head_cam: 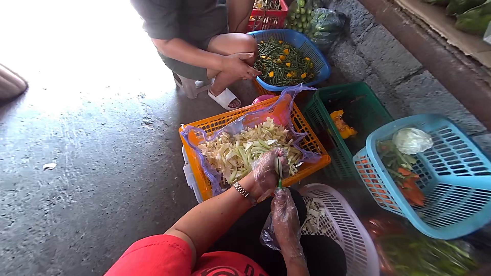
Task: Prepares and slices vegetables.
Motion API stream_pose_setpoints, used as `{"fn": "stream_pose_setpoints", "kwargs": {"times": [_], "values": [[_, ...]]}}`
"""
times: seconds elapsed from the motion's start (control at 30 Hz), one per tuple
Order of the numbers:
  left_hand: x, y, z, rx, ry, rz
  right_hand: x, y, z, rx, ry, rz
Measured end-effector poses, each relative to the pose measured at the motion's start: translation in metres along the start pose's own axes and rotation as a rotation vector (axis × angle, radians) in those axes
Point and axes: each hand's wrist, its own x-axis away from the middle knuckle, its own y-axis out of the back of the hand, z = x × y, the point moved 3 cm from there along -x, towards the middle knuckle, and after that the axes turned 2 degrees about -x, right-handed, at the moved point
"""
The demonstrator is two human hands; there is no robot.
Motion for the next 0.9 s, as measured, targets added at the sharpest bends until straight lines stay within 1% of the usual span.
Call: {"fn": "stream_pose_setpoints", "kwargs": {"times": [0.1,0.17,0.27,0.37,0.53,0.67,0.77,0.9], "values": [[-0.002,0.000,-0.006,0.106,0.052,0.008,0.004,0.001,-0.001,0.021,0.008,0.013],[-0.001,-0.001,-0.009,0.130,0.071,0.006,0.006,0.002,-0.002,0.027,0.010,0.013],[0.000,0.001,-0.004,0.044,0.052,0.024,0.004,0.001,-0.002,0.037,0.010,0.010],[-0.001,0.002,-0.001,-0.023,0.011,-0.018,0.001,0.001,0.000,0.050,-0.012,0.009],[0.000,0.001,0.009,-0.001,0.080,-0.005,-0.005,0.001,0.004,0.087,-0.073,0.003],[0.001,0.005,0.010,0.002,0.020,0.011,-0.004,0.000,0.007,0.109,-0.082,0.014],[0.003,0.008,0.008,-0.016,-0.013,-0.021,-0.005,0.000,0.009,0.100,-0.098,0.053],[0.011,0.013,-0.002,-0.180,-0.072,0.036,-0.010,0.003,0.011,0.038,-0.116,0.110]]}}
